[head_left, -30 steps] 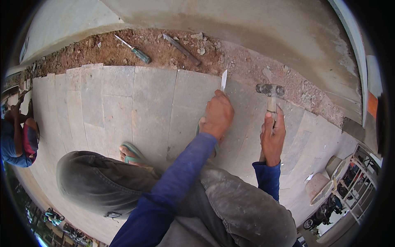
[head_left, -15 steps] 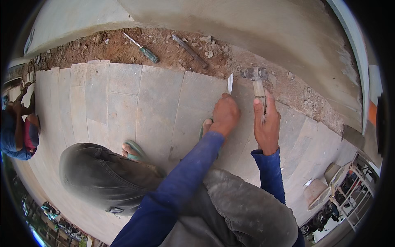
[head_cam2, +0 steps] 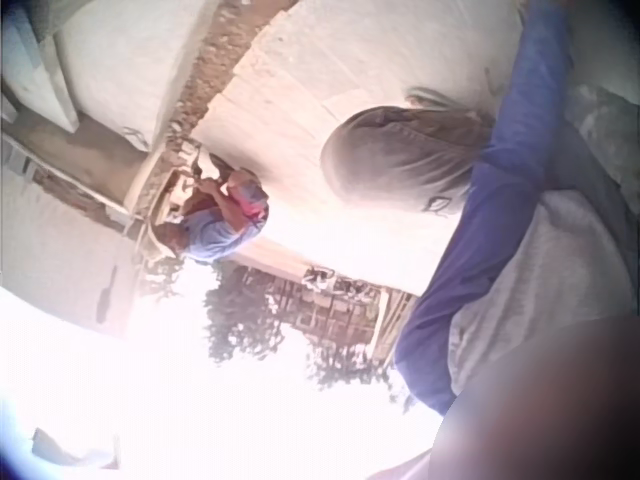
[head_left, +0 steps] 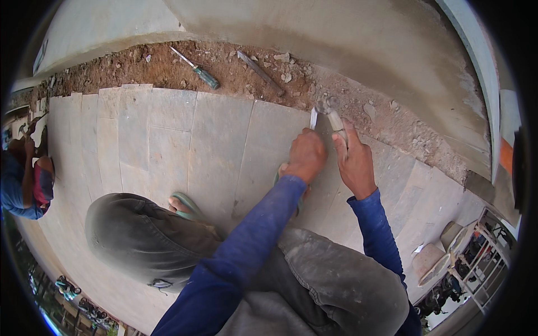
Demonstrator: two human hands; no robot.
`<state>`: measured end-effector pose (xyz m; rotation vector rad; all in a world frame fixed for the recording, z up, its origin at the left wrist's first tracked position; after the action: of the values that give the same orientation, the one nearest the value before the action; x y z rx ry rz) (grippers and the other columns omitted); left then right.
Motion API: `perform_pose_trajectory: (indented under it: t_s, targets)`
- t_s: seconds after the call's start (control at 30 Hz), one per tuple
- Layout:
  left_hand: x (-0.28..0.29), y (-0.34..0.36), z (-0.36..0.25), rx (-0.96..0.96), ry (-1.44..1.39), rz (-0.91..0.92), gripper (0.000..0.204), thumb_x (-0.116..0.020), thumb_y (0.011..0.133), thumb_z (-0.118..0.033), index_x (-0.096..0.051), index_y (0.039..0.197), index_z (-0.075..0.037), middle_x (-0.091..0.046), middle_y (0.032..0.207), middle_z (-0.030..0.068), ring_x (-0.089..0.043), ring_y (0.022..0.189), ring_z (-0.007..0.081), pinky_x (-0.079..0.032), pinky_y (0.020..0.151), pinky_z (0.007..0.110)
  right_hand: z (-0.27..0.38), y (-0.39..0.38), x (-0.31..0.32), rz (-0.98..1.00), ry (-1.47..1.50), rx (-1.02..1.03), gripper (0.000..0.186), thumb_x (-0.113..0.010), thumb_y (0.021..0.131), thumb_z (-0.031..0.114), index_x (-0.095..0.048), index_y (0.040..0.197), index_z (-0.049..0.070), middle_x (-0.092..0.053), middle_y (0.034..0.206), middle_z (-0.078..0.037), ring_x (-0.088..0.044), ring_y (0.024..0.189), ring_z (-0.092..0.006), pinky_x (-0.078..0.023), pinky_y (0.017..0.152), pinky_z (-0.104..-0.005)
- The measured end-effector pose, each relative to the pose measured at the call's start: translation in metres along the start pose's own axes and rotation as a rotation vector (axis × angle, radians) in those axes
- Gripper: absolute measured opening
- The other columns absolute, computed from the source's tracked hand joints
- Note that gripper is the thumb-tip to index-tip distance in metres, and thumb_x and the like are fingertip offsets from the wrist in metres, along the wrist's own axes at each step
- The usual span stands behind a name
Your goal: The person uses a hammer and a chisel to chip away at the concrete edge of a tiled step. They repeatedly strike the chisel to break up the material along the boundary between the tile and the rough concrete. Another worker is visible in the background performing similar tasks.
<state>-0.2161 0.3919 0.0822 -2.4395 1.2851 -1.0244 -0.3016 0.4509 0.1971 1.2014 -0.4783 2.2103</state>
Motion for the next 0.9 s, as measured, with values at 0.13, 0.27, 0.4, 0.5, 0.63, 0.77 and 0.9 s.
perform_pose_trajectory:
  t_s: [0.13,0.27,0.4,0.5,0.63,0.77,0.9]
  targets:
    - [0.004,-0.002,0.006,0.054,-0.001,0.033,0.024,-0.051,0.089,-0.011,-0.056,0.097,0.011,-0.067,0.089,0.0344,-0.068,0.086,0.0493,-0.055,0.078,0.053,0.013,0.008,0.015,0.101,0.003,-0.130,0.045,-0.054,0.103,0.030,-0.051,0.139,0.003,-0.064,0.075,-0.025,-0.066,0.070,-0.0431,-0.049,0.061,-0.0421]
    - [0.005,-0.004,-0.002,0.034,0.026,0.042,0.024,-0.051,0.089,-0.011,-0.056,0.098,0.011,-0.067,0.088,0.0342,-0.068,0.086,0.0496,-0.055,0.078,0.053,0.011,0.002,0.006,-0.148,0.140,-0.043,0.045,-0.055,0.102,0.030,-0.052,0.138,0.003,-0.063,0.073,-0.024,-0.065,0.066,-0.0423,-0.048,0.059,-0.0427]
    - [0.005,-0.002,0.004,0.067,-0.007,0.042,0.025,-0.052,0.089,-0.012,-0.056,0.098,0.011,-0.067,0.088,0.0349,-0.068,0.087,0.0496,-0.055,0.079,0.053,-0.004,0.014,0.008,0.139,-0.070,-0.057,0.044,-0.056,0.102,0.030,-0.053,0.137,0.003,-0.063,0.071,-0.023,-0.064,0.063,-0.0416,-0.048,0.058,-0.0425]
    - [0.009,-0.007,0.000,0.074,0.031,0.036,0.024,-0.052,0.089,-0.012,-0.057,0.097,0.010,-0.067,0.089,0.0351,-0.067,0.089,0.0502,-0.054,0.081,0.053,0.012,0.006,0.009,0.015,0.083,-0.125,0.044,-0.057,0.101,0.029,-0.053,0.136,0.003,-0.063,0.071,-0.023,-0.065,0.066,-0.0428,-0.048,0.058,-0.0424]
    - [0.004,-0.003,0.001,0.000,0.036,0.037,0.024,-0.052,0.090,-0.012,-0.058,0.097,0.010,-0.067,0.090,0.0353,-0.067,0.090,0.0508,-0.053,0.082,0.054,0.003,0.007,0.005,0.146,-0.015,-0.115,0.045,-0.059,0.100,0.030,-0.053,0.136,0.003,-0.063,0.070,-0.024,-0.065,0.067,-0.0434,-0.048,0.058,-0.0436]
    - [0.007,-0.007,0.001,0.062,0.002,0.028,0.025,-0.052,0.090,-0.012,-0.057,0.099,0.011,-0.067,0.090,0.0352,-0.067,0.089,0.0506,-0.053,0.081,0.054,0.017,-0.002,0.007,-0.022,0.134,-0.148,0.045,-0.059,0.099,0.030,-0.053,0.135,0.002,-0.064,0.073,-0.026,-0.065,0.069,-0.0452,-0.048,0.060,-0.0489]
    - [0.001,-0.004,-0.001,0.073,0.051,0.062,0.026,-0.055,0.088,-0.014,-0.057,0.099,0.009,-0.068,0.091,0.0299,-0.070,0.089,0.0435,-0.056,0.081,0.048,-0.007,0.004,-0.002,0.206,-0.071,-0.106,0.045,-0.058,0.100,0.031,-0.053,0.133,0.002,-0.063,0.071,-0.025,-0.065,0.067,-0.0439,-0.048,0.060,-0.0486]
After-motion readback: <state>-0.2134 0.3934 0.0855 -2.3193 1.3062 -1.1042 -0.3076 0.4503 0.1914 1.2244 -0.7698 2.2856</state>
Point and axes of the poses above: each hand's wrist, its own y-axis towards the middle knuckle, its own x-axis out of the back of the hand, z = x × y, the point moved 3 cm from there along y, towards the middle knuckle
